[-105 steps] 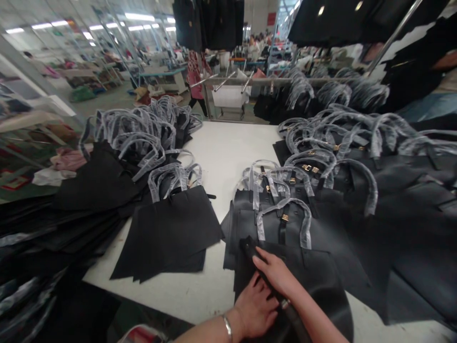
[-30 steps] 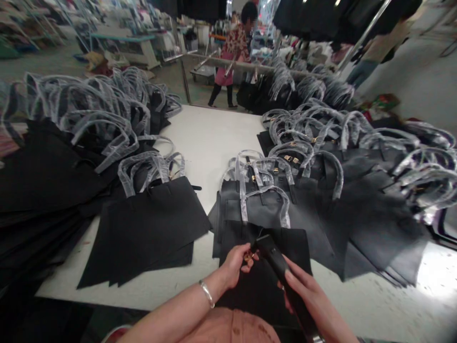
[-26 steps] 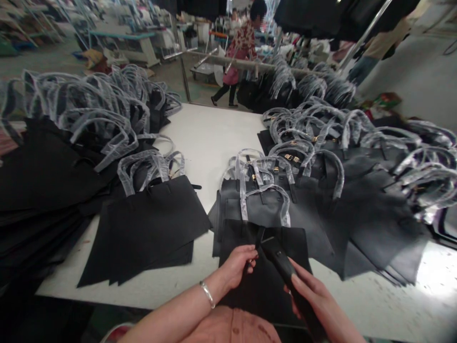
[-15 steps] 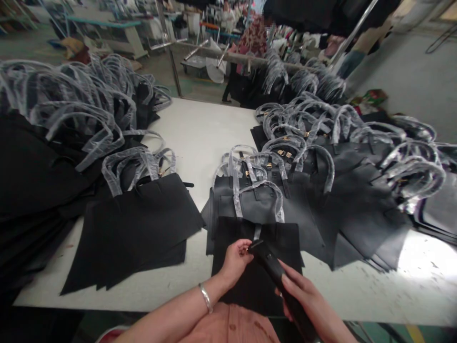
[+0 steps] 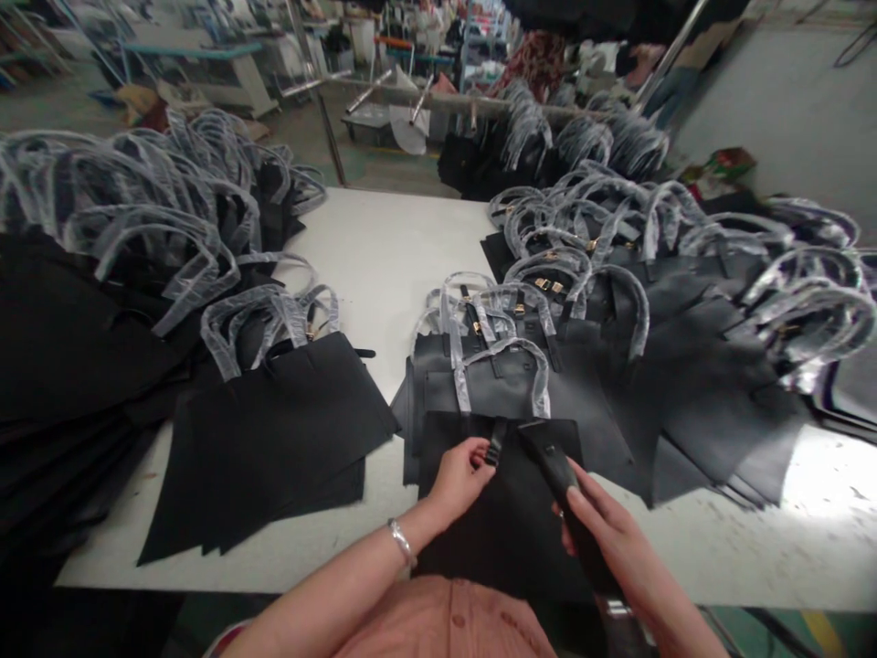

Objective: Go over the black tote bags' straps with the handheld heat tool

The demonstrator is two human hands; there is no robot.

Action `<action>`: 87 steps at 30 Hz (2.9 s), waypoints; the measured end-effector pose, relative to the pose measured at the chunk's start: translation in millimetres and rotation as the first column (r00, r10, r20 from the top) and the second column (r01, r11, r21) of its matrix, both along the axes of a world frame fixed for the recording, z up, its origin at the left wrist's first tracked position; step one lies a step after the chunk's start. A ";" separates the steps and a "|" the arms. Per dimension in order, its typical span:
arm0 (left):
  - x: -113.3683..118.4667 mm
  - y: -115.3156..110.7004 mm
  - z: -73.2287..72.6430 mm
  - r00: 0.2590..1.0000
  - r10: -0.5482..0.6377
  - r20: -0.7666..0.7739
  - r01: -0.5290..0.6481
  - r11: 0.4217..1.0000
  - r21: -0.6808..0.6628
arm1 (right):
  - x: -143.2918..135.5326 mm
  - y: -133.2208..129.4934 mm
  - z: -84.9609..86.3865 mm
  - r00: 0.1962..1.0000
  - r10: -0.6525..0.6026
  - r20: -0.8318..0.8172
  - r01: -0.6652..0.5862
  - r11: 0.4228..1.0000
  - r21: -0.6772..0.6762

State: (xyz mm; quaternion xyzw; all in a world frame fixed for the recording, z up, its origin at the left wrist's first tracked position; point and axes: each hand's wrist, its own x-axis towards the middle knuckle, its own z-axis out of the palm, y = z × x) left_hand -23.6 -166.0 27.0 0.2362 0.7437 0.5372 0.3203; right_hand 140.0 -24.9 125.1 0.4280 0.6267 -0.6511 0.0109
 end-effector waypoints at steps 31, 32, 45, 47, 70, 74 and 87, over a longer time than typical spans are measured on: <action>-98.6 -13.2 5.4 0.959 -0.056 0.276 0.096 0.986 -0.133 | 27.4 57.3 29.5 0.982 -0.178 -0.059 0.187 0.941 0.283; -100.0 -12.6 18.5 0.913 -0.064 0.404 0.086 0.996 -0.037 | 46.2 59.3 28.7 0.972 -0.222 -0.074 0.234 0.927 0.294; -84.9 3.8 244.2 0.995 -0.099 0.000 0.099 0.993 0.060 | 121.4 20.3 -18.3 0.898 -0.440 0.021 0.433 0.892 0.131; -71.2 42.2 220.1 0.966 -0.173 -0.193 0.183 0.983 0.033 | 117.2 22.7 -17.7 0.902 -0.431 0.013 0.423 0.891 0.165; 13.0 -32.7 -38.5 0.413 -0.586 -0.698 0.373 0.807 -0.457 | -39.7 17.6 -59.7 0.989 0.106 0.106 -0.107 0.994 0.001; 13.6 -33.0 -38.7 0.426 -0.580 -0.694 0.364 0.813 -0.455 | -63.7 20.3 -62.4 0.997 0.063 0.051 -0.066 0.996 0.052; 33.5 -34.6 -50.1 0.471 -0.546 -0.693 0.338 0.837 -0.431 | -84.8 6.9 -49.8 0.980 0.194 0.032 -0.189 0.973 -0.130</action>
